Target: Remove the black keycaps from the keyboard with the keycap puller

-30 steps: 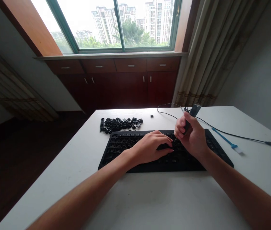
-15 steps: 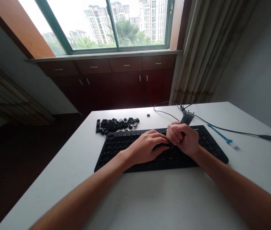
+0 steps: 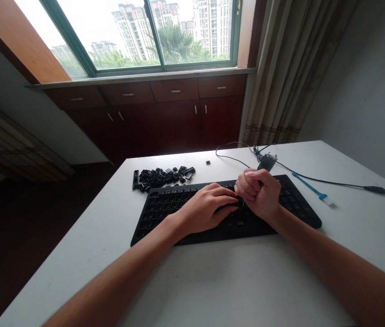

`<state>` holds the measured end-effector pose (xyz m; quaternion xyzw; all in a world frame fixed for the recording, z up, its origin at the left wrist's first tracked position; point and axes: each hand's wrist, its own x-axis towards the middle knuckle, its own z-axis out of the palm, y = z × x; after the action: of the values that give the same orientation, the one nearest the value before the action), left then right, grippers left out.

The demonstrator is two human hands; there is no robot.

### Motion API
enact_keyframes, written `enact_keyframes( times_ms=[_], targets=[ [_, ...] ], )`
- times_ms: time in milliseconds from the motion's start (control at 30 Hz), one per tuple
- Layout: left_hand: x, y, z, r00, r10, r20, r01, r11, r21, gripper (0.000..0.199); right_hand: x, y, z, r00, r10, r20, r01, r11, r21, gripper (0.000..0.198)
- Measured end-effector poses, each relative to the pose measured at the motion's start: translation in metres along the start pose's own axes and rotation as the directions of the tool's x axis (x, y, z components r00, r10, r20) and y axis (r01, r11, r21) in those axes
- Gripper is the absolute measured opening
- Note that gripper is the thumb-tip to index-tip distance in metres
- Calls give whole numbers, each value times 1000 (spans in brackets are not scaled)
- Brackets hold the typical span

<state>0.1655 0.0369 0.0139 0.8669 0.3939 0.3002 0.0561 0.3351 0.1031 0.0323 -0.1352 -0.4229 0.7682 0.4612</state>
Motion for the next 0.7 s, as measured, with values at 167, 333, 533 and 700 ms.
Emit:
enact_keyframes(
  times_ms=[167,333,533,700],
  targets=[
    [0,0,0,1000,5,-16,-5,1000,-3,21,2,2,0,997,-14,-82,6,996,-90,40],
    [0,2,-1,1000,8,2,-8,1000,5,21,3,-1,2,992,68,-102,-90,969,-230,43],
    [1,2,-1,1000,8,12,-8,1000,13,21,2,-2,13,971,64,-232,-122,961,-247,44],
    [0,2,-1,1000,5,13,-5,1000,8,21,1,5,17,936,8,-353,-81,978,-193,45]
  ],
)
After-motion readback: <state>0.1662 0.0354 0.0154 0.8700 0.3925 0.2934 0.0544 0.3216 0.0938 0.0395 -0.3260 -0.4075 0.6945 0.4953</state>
